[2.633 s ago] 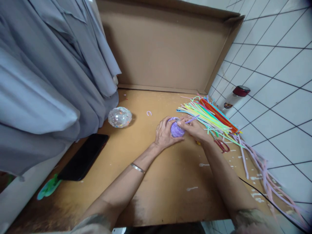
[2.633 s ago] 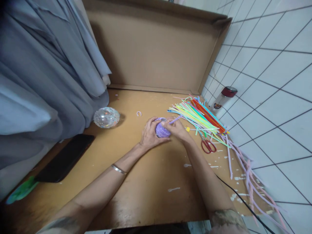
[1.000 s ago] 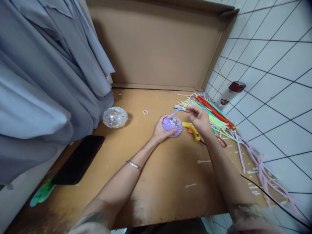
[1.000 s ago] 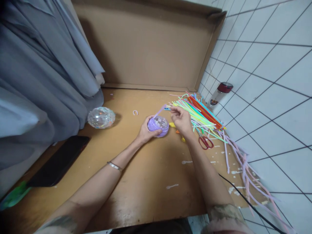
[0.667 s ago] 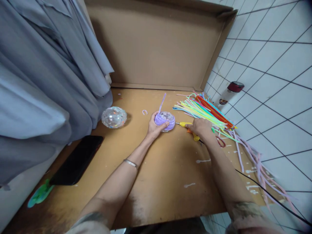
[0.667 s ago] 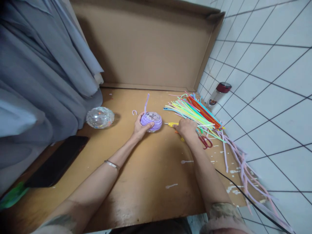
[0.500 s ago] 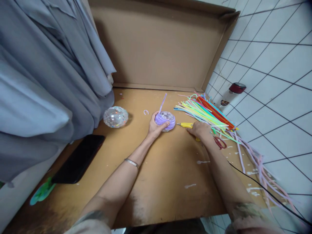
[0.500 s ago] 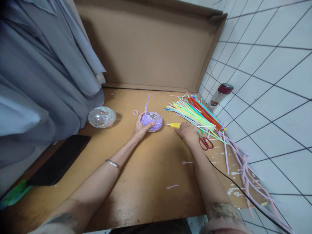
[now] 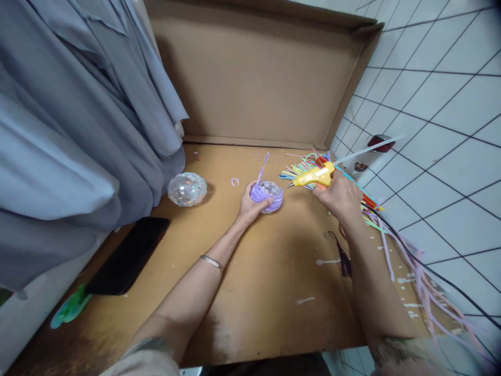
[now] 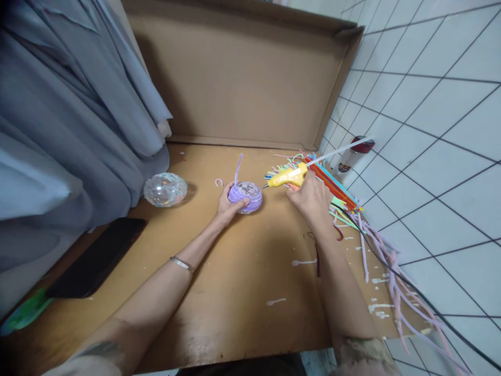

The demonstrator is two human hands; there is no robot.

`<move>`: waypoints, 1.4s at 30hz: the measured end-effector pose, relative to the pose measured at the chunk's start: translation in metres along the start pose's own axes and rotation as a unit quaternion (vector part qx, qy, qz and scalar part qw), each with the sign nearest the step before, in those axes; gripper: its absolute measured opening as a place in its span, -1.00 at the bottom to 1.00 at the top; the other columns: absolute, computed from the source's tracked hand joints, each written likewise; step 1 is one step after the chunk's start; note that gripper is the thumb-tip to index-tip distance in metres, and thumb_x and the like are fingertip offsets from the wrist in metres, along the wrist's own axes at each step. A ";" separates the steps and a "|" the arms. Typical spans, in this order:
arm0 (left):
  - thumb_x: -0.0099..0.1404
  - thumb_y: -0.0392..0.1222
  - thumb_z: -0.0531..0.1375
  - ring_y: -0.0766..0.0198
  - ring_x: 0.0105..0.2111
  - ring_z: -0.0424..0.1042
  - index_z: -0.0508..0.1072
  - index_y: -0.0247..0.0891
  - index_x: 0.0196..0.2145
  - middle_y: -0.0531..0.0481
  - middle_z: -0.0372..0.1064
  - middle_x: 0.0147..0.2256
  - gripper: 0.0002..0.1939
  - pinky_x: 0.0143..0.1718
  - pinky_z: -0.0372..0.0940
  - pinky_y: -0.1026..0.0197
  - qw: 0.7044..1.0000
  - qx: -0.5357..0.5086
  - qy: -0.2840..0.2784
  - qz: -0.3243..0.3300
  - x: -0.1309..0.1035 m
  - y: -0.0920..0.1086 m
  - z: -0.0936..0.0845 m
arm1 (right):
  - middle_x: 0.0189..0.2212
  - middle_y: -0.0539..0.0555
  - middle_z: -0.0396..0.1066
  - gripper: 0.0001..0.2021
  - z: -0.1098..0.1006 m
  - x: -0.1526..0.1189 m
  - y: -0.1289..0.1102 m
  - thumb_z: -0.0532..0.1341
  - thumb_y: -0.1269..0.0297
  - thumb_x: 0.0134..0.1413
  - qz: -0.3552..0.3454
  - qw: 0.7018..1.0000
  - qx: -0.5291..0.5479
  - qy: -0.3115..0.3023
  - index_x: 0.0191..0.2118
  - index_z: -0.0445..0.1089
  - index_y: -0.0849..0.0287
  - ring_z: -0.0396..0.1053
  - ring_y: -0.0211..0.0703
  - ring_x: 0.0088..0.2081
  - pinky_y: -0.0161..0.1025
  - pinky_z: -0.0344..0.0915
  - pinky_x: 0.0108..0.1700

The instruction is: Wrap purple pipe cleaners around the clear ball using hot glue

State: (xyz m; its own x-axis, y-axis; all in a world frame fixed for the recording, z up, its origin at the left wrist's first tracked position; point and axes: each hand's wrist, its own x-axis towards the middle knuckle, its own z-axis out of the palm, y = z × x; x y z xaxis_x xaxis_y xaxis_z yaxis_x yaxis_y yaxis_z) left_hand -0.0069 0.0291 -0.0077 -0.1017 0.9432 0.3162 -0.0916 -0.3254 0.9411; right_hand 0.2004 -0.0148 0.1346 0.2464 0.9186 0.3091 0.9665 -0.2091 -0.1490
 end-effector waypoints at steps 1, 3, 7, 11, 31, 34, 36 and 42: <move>-0.20 0.09 0.45 0.11 -0.10 0.47 0.27 -0.26 0.03 -0.14 0.42 -0.07 -0.13 0.00 0.35 0.09 1.000 -0.005 -0.011 -0.004 -0.001 0.000 0.001 | -0.26 0.33 0.49 -0.53 -0.004 -0.002 -0.001 0.16 0.03 0.00 -0.006 1.000 0.005 0.011 -0.05 0.36 0.28 0.43 0.19 -0.20 -0.09 0.27 -0.25; -0.21 0.08 0.46 0.10 -0.09 0.45 0.27 -0.27 0.05 -0.14 0.42 -0.06 -0.10 0.01 0.34 0.09 0.999 -0.016 -0.047 -0.010 -0.004 0.002 0.004 | -0.28 0.29 0.49 -0.55 -0.007 -0.005 -0.003 0.15 0.01 -0.01 -0.025 1.000 0.011 0.013 -0.09 0.38 0.25 0.43 0.16 -0.23 -0.12 0.24 -0.28; -0.24 0.07 0.48 0.09 -0.06 0.43 0.28 -0.29 0.05 -0.14 0.41 -0.05 -0.08 0.04 0.31 0.09 0.992 -0.021 -0.121 -0.013 -0.009 0.006 0.009 | -0.30 0.26 0.49 -0.57 -0.001 -0.007 -0.008 0.13 0.01 -0.03 -0.054 0.999 0.007 0.001 -0.13 0.40 0.24 0.42 0.16 -0.23 -0.16 0.21 -0.32; -0.22 0.08 0.47 0.08 -0.05 0.42 0.28 -0.28 0.05 -0.15 0.40 -0.03 -0.10 0.05 0.29 0.08 0.991 -0.019 -0.136 -0.008 -0.010 0.010 0.009 | -0.30 0.26 0.49 -0.58 0.006 -0.007 -0.012 0.12 0.02 -0.01 -0.054 0.999 -0.004 -0.002 -0.14 0.40 0.24 0.42 0.14 -0.23 -0.18 0.18 -0.32; -0.17 0.01 0.46 0.03 0.02 0.38 0.33 -0.29 0.04 -0.18 0.36 0.02 -0.17 0.09 0.25 0.03 0.988 0.028 -0.149 0.036 -0.011 0.013 0.010 | -0.34 0.24 0.49 -0.64 0.016 -0.008 -0.014 0.11 0.07 0.06 -0.079 0.996 -0.039 -0.007 -0.16 0.39 0.24 0.39 0.05 -0.31 -0.24 0.04 -0.41; -0.17 0.03 0.46 0.02 0.03 0.38 0.33 -0.29 0.04 -0.18 0.36 0.02 -0.17 0.10 0.26 0.03 0.988 0.027 -0.151 0.036 -0.011 0.014 0.010 | -0.33 0.23 0.49 -0.65 0.015 -0.008 -0.014 0.11 0.07 0.06 -0.081 0.996 -0.041 -0.007 -0.18 0.40 0.23 0.40 0.05 -0.30 -0.24 0.03 -0.41; -0.18 0.04 0.46 0.01 0.04 0.37 0.33 -0.28 0.04 -0.18 0.36 0.02 -0.16 0.11 0.25 0.03 0.988 0.025 -0.149 0.038 -0.011 0.014 0.010 | -0.33 0.23 0.49 -0.65 0.014 -0.009 -0.014 0.11 0.06 0.06 -0.088 0.995 -0.043 -0.010 -0.19 0.40 0.23 0.40 0.06 -0.29 -0.24 0.02 -0.41; -0.17 0.03 0.46 -0.01 0.06 0.35 0.33 -0.27 0.04 -0.18 0.34 0.04 -0.17 0.13 0.23 0.01 0.987 0.028 -0.152 0.041 -0.011 0.014 0.011 | -0.33 0.21 0.50 -0.66 0.013 -0.008 -0.012 0.11 0.06 0.06 -0.094 0.994 -0.049 -0.011 -0.19 0.40 0.22 0.40 0.05 -0.29 -0.24 -0.01 -0.42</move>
State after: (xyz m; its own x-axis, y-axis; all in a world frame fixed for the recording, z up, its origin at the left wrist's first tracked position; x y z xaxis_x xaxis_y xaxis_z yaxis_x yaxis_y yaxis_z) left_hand 0.0038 0.0151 0.0031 0.1965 0.8931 0.4046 -0.0390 -0.4052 0.9134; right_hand 0.1857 -0.0158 0.1216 0.0609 0.9512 0.3026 0.9979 -0.0647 0.0026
